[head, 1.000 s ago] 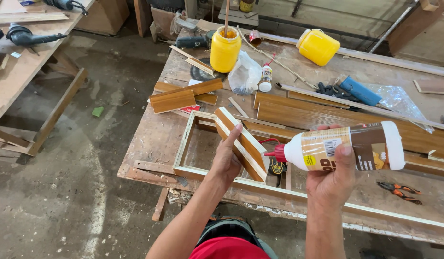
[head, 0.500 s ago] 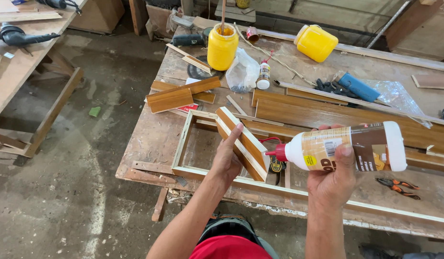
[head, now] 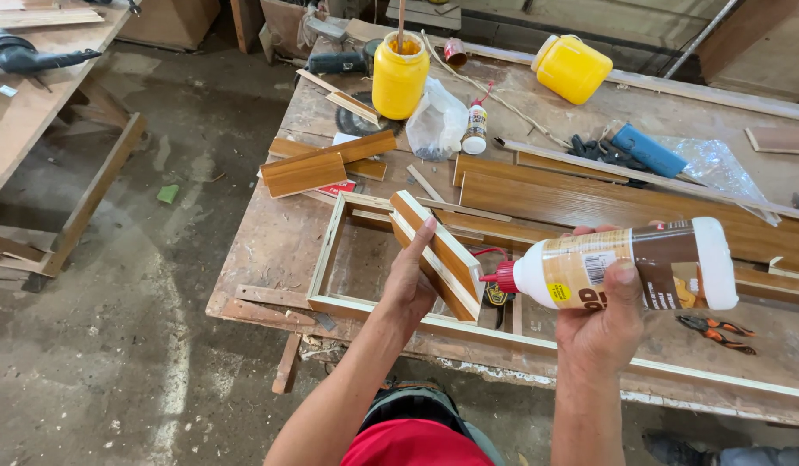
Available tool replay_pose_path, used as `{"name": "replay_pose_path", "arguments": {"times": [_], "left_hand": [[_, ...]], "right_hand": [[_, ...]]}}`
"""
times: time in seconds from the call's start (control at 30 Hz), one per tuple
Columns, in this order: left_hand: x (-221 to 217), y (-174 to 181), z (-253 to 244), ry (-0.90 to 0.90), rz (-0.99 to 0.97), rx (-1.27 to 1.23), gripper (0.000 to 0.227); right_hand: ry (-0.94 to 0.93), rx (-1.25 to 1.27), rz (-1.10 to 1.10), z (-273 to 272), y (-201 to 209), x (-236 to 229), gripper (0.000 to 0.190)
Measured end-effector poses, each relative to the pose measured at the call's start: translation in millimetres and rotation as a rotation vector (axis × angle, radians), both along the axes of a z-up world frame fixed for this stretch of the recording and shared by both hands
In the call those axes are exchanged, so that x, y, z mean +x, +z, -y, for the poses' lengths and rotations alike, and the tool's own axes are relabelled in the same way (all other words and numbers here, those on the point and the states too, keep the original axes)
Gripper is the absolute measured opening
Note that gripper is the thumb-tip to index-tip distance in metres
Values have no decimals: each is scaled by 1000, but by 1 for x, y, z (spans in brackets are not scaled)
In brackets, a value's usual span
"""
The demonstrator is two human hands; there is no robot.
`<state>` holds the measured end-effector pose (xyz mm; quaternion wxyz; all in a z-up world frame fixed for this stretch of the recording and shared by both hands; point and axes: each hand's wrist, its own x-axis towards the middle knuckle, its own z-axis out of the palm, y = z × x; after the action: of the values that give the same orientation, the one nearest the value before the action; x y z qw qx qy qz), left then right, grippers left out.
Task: Applying wood glue to decorative trim and assembling a wooden frame.
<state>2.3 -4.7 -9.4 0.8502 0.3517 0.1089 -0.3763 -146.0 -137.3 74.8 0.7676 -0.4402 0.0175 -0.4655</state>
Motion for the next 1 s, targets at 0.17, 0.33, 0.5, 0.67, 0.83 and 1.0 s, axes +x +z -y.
{"name": "replay_pose_path", "arguments": {"times": [0.17,0.33,0.5,0.67,0.83,1.0], "left_hand": [[0,-4,1,-3,-17,-27,83],[0,-9,2,-14,-16,-39,88],[0,-14,3,4,-56,-83,93],[1,-26,4,25,-242,-159,100],[1,-34,7,-20,-313,-190,102],[1,-35,5,-21,-267,-144,106]], "right_hand": [[-15,-15,-10,-2,0,-2,67],[-36,-81,-10,-2,3,-2,61],[45,-94,5,1,9,-3,76],[74,-34,96,1,6,-3,75],[22,-43,85,-10,9,5,71],[47,60,84,-18,13,8,65]]}}
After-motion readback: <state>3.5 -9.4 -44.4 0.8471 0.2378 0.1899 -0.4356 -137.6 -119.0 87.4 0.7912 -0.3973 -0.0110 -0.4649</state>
